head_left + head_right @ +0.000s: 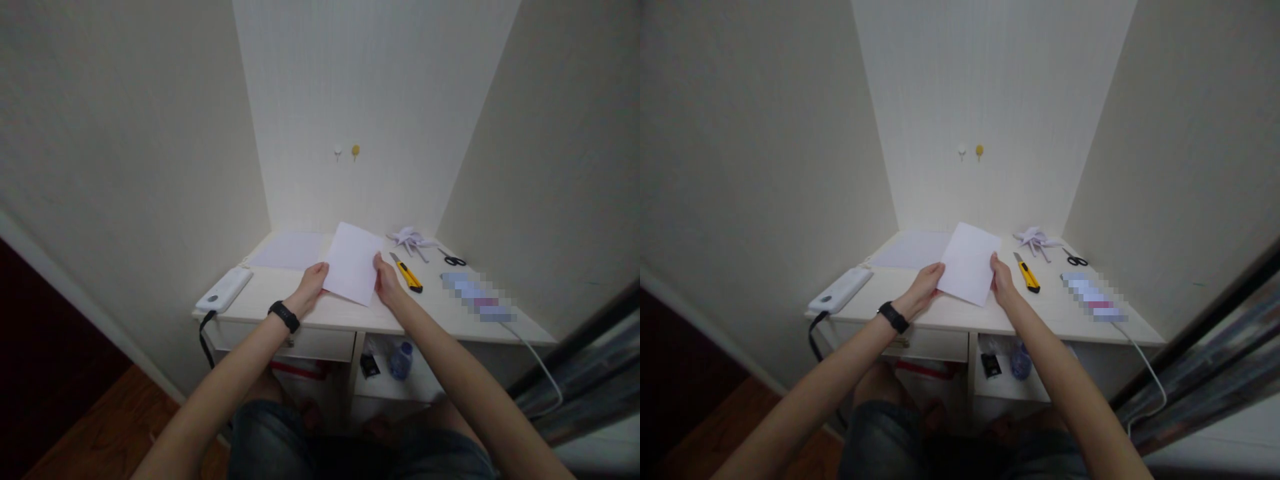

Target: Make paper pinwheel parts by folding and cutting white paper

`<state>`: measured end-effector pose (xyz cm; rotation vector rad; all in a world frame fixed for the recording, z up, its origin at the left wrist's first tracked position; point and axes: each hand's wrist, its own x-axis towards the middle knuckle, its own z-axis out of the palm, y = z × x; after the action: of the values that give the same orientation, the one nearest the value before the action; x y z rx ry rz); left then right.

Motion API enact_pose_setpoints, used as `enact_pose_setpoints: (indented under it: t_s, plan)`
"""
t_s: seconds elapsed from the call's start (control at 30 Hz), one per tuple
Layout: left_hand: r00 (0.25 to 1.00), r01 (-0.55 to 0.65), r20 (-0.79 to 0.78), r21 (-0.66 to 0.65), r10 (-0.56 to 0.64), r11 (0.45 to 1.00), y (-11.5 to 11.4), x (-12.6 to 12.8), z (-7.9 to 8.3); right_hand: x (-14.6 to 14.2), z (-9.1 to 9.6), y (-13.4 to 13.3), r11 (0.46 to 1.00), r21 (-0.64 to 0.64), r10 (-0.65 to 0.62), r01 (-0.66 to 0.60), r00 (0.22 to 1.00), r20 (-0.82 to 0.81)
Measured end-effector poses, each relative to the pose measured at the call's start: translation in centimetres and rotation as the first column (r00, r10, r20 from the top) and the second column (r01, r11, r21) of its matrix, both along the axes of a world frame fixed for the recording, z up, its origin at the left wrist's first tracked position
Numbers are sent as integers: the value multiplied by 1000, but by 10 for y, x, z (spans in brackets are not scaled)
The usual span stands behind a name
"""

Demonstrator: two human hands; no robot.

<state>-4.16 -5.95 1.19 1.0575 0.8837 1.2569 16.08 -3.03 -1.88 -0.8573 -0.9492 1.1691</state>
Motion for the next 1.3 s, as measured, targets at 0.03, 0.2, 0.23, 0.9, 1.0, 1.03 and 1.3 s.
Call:
enact_pose_setpoints:
  t_s: [0.03, 0.2, 0.23, 0.9, 1.0, 1.03, 1.3]
  plan:
    - [999, 29, -38, -28, -30, 999, 0, 0, -3, 1, -1, -1, 1000, -18, -19, 19, 1000, 6]
    - [992, 62, -105, -110, -73, 992, 2, -5, -4, 8, -3, -11, 997, -76, 28, -23, 997, 67]
    - [992, 26, -118, -115, -40, 993, 3, -5, -2, 8, -2, -12, 995, -86, 54, -47, 995, 79]
    - [997, -56, -60, -16, 55, 998, 6, -16, -12, 11, 4, -17, 985, -142, 106, -92, 990, 92]
    - [990, -133, -54, -10, 132, 991, 8, -15, -14, 10, 7, -20, 981, -135, 146, -136, 987, 65]
    - [988, -147, -52, -7, 146, 989, 8, -14, -15, 10, 7, -20, 982, -129, 149, -141, 987, 54]
    - [992, -127, -11, -1, 127, 992, 9, -13, -17, 12, 6, -12, 991, -130, -16, 21, 999, 38]
